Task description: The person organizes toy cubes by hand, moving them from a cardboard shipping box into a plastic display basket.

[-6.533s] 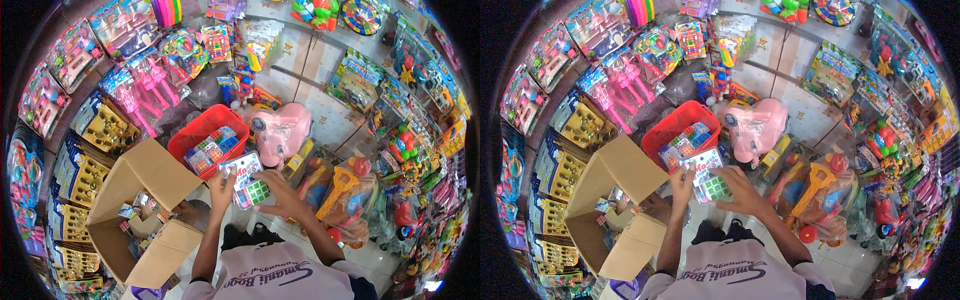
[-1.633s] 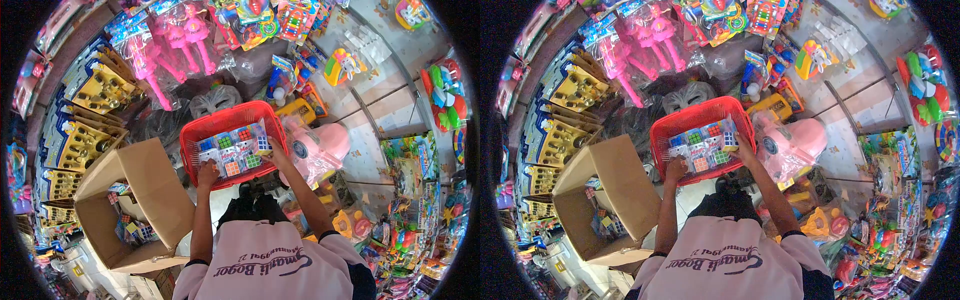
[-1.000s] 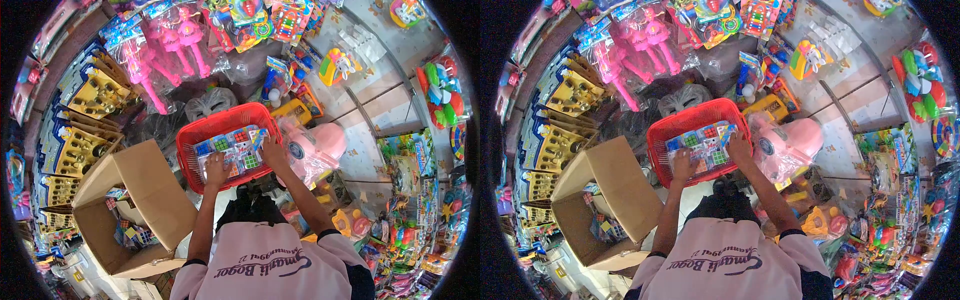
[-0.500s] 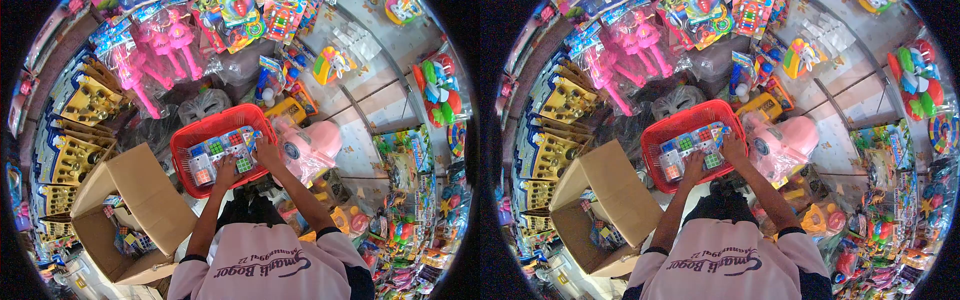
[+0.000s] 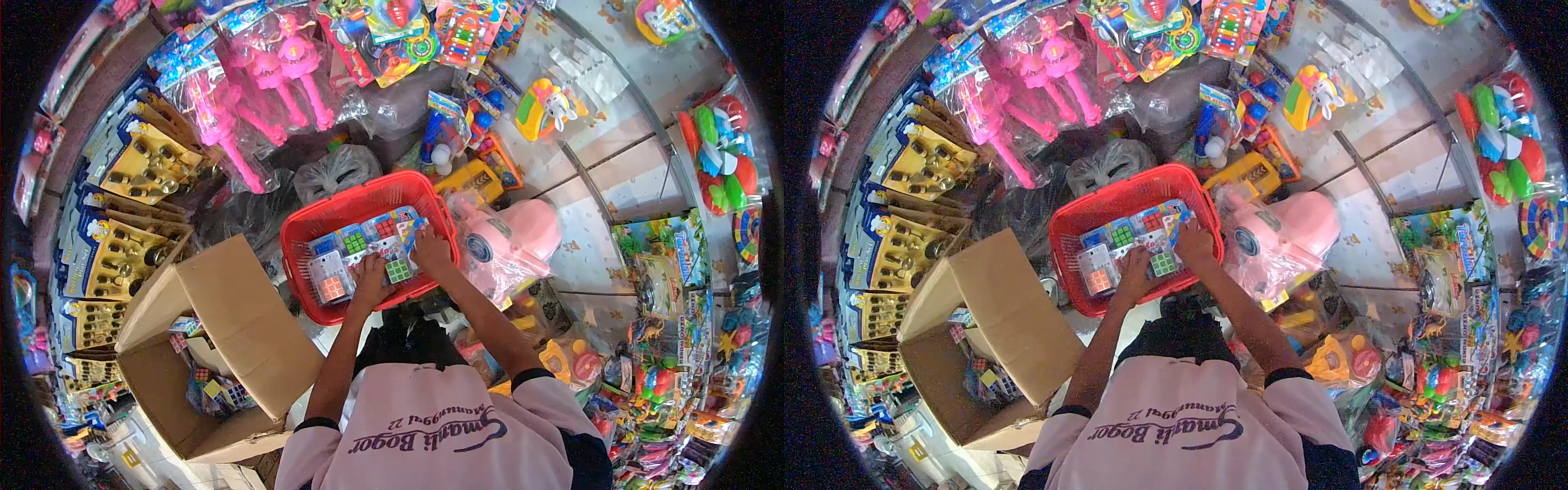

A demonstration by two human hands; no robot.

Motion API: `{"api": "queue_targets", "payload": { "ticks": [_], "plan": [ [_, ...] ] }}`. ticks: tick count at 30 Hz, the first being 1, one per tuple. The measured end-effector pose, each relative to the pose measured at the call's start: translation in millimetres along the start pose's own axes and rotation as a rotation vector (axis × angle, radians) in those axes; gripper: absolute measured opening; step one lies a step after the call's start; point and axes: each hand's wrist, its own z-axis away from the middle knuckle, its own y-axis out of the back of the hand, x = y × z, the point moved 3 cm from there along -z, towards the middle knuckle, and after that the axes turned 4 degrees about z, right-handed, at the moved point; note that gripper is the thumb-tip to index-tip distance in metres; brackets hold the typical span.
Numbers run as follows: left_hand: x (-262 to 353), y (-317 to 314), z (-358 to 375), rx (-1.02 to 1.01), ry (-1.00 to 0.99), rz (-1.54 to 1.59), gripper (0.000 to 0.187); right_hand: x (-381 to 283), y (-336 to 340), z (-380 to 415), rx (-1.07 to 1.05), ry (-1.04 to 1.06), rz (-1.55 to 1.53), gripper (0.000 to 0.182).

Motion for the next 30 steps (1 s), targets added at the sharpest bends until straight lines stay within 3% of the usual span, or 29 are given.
{"api": "queue_targets", "payload": {
  "ticks": [9,12,15,18,24,30],
  "plan": [
    [-9,-3,0,0.028,-0.055,0.116,0.073,-5,-4,5,-0.025,0.044,-0.015,0.072],
    [-10,-5,0,0.016,-0.058,0.062,0.075,-4,-7,7,-0.027,0.120,0.052,0.077],
    [-9,-7,1,0.022,-0.070,0.016,0.076,2,-4,6,-0.178,0.179,0.007,0.080],
    [-9,-7,3,0.045,-0.085,0.009,0.075,7,2,4,-0.114,0.278,-0.030,0.075],
    [-4,-5,0,0.055,-0.065,-0.017,0.071,7,3,7,-0.178,0.232,-0.047,0.086],
    [1,4,0,0.020,-0.043,0.007,0.066,12,1,4,-0.025,0.162,-0.146,0.087]
  ]
}}
